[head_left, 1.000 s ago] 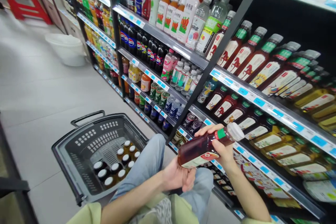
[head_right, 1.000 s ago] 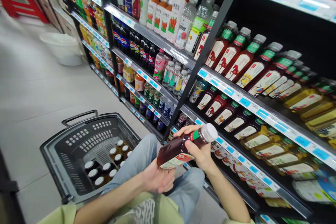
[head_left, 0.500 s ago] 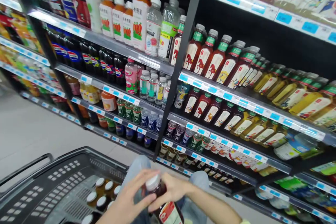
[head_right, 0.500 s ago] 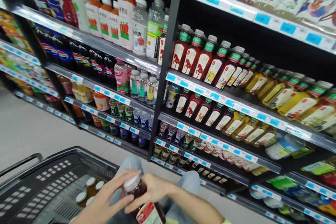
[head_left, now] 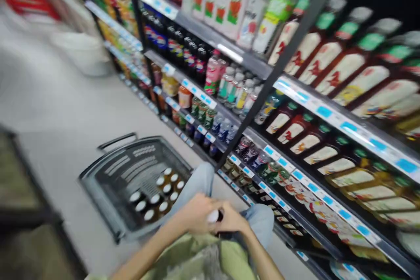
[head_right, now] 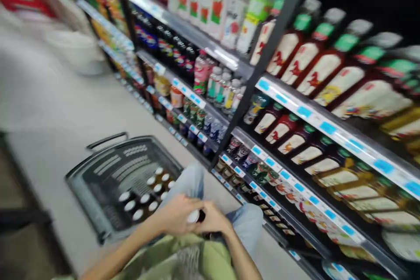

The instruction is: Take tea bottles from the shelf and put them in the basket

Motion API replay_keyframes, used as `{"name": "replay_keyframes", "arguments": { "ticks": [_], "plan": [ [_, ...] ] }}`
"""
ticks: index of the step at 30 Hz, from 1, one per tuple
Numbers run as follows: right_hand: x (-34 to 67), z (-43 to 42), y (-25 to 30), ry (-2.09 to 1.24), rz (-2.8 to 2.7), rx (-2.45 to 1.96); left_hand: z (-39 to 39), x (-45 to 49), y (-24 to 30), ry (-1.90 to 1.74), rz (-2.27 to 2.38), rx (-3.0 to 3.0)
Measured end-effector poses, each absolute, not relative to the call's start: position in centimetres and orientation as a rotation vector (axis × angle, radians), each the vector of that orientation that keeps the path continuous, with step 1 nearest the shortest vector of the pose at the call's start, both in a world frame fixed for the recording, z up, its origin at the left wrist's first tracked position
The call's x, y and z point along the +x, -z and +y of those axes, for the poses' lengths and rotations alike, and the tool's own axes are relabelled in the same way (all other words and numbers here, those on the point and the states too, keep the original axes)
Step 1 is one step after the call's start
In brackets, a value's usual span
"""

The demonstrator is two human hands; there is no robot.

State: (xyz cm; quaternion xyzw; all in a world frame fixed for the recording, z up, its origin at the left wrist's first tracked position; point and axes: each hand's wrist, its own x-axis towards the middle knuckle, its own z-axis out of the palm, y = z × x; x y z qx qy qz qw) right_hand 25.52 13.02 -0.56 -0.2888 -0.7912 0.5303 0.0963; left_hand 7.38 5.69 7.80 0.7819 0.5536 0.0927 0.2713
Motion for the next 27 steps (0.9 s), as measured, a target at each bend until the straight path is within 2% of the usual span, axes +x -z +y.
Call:
{"name": "replay_keyframes", "arguments": {
  "ticks": [4, 8, 12, 22, 27],
  "plan": [
    [30.1, 13.1, 3.7, -1.477, -2.236, -1.077, 5.2, 5.6, -5.8, -0.27, 1.738, 2.118],
    [38.2, 14.4, 9.4, -1.083, -2.193, -1.449, 3.6, 2.1, -5.9, -0.207, 2.096, 1.912],
    [43.9, 14.6, 13.2, -0.906, -2.136, -1.616, 2.7, -0.8, -6.3, -0.201, 2.291, 1.671],
    [43.6, 13.8, 13.2, -0.942, -2.22, -1.698, 2.2, -5.9, -4.2, -0.331, 2.639, 1.155],
    [43.3, 13.9, 13.0, -0.958, -2.274, -1.732, 2.5, -10.0, 1.5, -0.155, 2.713, 1.088]
  ]
}}
